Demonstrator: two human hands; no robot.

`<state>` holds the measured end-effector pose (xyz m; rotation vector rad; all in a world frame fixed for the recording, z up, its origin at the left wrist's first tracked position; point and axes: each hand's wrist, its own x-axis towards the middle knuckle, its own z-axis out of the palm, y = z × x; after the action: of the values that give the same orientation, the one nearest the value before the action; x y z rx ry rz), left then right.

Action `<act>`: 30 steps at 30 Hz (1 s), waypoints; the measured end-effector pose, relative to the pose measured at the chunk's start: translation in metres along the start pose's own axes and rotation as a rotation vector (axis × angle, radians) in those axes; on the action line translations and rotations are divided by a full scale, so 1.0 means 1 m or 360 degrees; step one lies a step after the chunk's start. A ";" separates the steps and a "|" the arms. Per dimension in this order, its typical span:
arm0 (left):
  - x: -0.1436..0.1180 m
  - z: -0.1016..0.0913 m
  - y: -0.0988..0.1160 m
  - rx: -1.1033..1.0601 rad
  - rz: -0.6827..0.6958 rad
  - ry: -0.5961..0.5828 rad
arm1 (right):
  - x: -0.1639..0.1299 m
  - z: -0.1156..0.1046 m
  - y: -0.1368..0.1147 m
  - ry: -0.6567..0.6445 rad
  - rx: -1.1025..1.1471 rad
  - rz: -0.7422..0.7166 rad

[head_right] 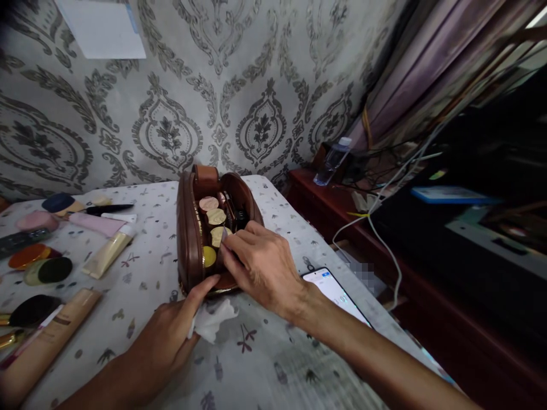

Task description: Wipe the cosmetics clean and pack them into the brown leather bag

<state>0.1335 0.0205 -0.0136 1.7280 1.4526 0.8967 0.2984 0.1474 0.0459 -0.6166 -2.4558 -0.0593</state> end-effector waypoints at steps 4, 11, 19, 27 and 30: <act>-0.002 0.000 -0.001 -0.0078 -0.0001 0.0043 | 0.004 -0.005 0.003 0.0000 0.0038 0.0045; -0.007 0.000 -0.001 -0.0046 -0.0017 0.0028 | 0.022 -0.014 0.021 -0.0330 0.0109 -0.0278; -0.006 -0.002 -0.005 -0.0074 -0.0024 0.0005 | 0.049 -0.020 0.024 -0.1028 -0.0056 -0.0446; -0.005 -0.001 -0.009 -0.0070 -0.0047 0.0043 | 0.049 -0.015 0.030 -0.0910 -0.0069 -0.0454; -0.005 0.003 -0.016 -0.0060 -0.0057 0.0034 | 0.045 -0.013 0.029 -0.0847 -0.0151 -0.0487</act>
<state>0.1275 0.0175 -0.0293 1.6646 1.4663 0.9205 0.2862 0.1900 0.0793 -0.3138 -3.0638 -0.1503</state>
